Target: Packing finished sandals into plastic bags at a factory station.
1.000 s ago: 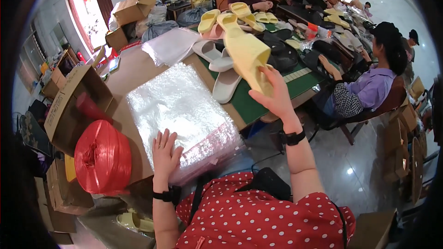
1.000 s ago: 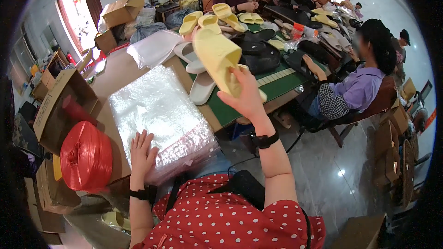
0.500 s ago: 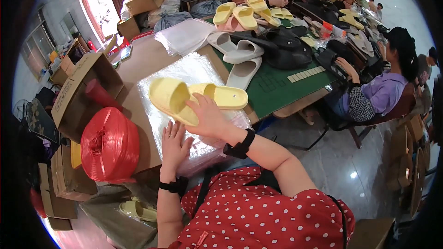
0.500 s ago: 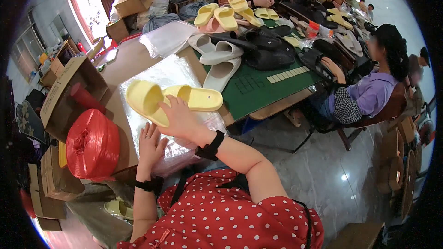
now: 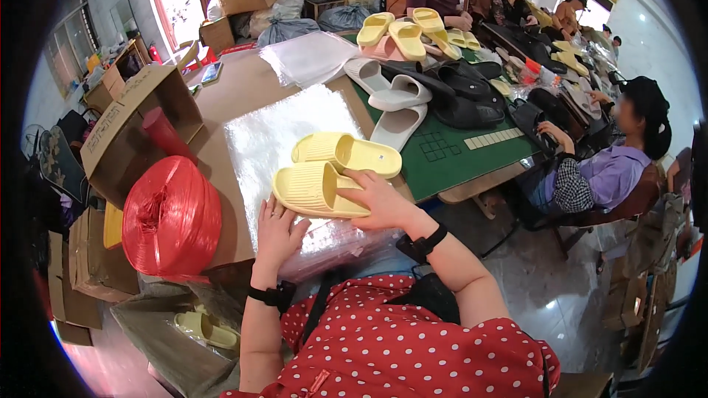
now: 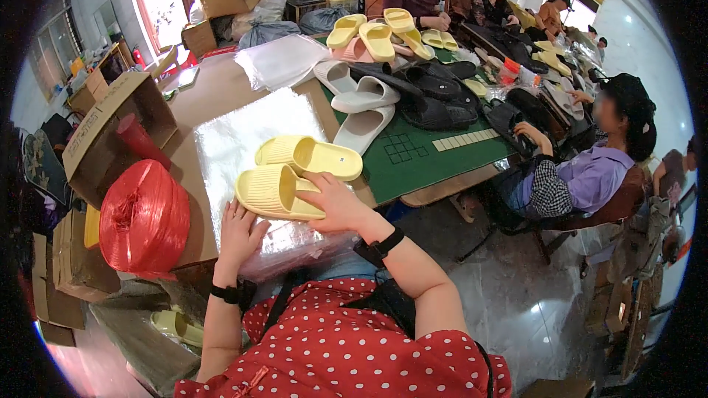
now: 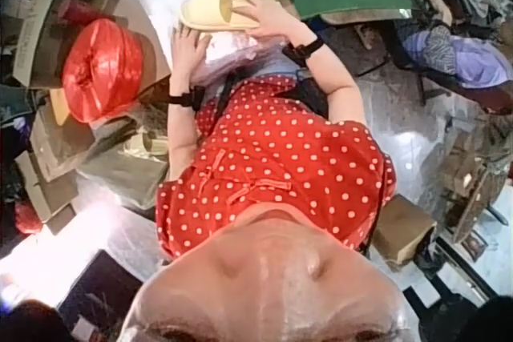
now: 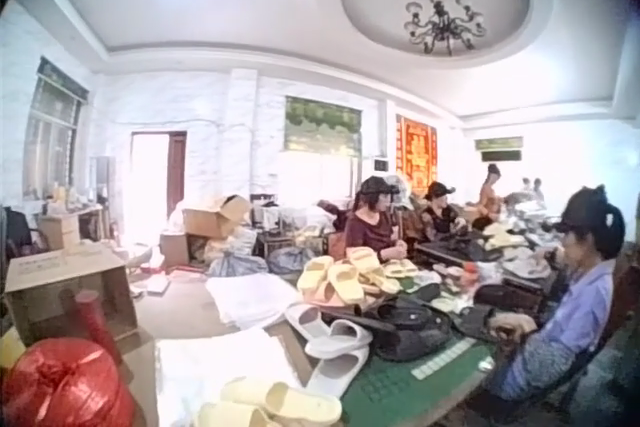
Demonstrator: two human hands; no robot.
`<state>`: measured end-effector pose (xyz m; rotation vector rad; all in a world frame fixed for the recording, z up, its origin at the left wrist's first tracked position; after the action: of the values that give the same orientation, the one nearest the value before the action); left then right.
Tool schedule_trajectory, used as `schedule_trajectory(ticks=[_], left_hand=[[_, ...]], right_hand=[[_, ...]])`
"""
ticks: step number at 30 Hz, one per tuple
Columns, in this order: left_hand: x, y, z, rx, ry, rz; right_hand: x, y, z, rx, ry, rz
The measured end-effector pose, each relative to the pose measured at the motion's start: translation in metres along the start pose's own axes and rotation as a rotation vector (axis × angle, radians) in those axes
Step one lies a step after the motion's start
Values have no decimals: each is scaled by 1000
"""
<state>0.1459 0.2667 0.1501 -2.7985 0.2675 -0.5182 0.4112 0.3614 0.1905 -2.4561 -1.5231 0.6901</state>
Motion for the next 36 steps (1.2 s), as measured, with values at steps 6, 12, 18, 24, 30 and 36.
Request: schedule_trajectory(ticks=[6, 12, 18, 24, 30, 36], left_hand=[[7, -5, -1, 3, 17, 16], [6, -4, 1, 10, 15, 4], [4, -4, -2, 0, -8, 15], [8, 2, -4, -14, -15, -1], [16, -3, -8, -56, -4, -9], [4, -5, 4, -100, -59, -20]], right_hand=[[31, -28, -12, 210, -19, 293], [44, -52, 21, 74, -94, 310], [28, -70, 16, -9, 49, 306], [43, -69, 20, 144, -11, 262], [17, -52, -3, 547, -163, 417], [24, -69, 47, 350, -99, 390]])
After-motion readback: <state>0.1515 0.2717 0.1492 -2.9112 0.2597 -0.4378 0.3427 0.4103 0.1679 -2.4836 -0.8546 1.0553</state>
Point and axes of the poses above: each hand's wrist, its own y-axis away from the middle knuckle, its own z-axis out of the palm, x = y × z, the point moved 1 cm from there along -y, towards the middle knuckle, and after that the axes turned 5 degrees about -x, right-handed, at the moved point
